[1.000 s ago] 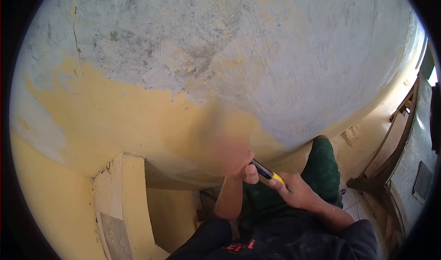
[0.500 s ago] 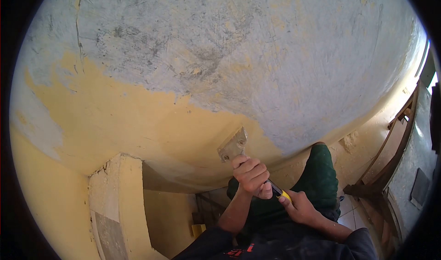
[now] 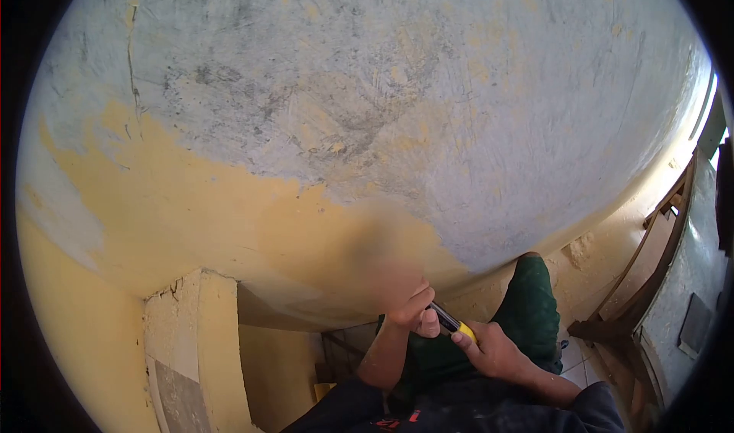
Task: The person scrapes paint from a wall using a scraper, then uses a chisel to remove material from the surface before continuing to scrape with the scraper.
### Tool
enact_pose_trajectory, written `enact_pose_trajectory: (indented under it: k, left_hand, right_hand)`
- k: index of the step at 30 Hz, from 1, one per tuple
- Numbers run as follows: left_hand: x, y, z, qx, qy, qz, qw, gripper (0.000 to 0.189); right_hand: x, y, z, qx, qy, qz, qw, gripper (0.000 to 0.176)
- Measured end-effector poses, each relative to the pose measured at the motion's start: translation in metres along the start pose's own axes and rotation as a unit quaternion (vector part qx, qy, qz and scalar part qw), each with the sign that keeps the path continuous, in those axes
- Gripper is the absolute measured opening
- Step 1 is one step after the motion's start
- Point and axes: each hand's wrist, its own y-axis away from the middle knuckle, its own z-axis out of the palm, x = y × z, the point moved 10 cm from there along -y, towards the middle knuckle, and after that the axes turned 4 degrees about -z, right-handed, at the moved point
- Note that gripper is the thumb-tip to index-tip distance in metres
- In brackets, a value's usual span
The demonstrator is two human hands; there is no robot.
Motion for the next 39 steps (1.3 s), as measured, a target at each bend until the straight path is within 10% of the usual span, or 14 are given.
enact_pose_trajectory:
  k: [39]
  left_hand:
    - [-0.012,-0.044,-0.055,0.081,-0.04,0.043,0.995,0.051]
  right_hand:
    - [-0.059,-0.033,0.009,-0.023,0.001,-0.089,0.996,0.054]
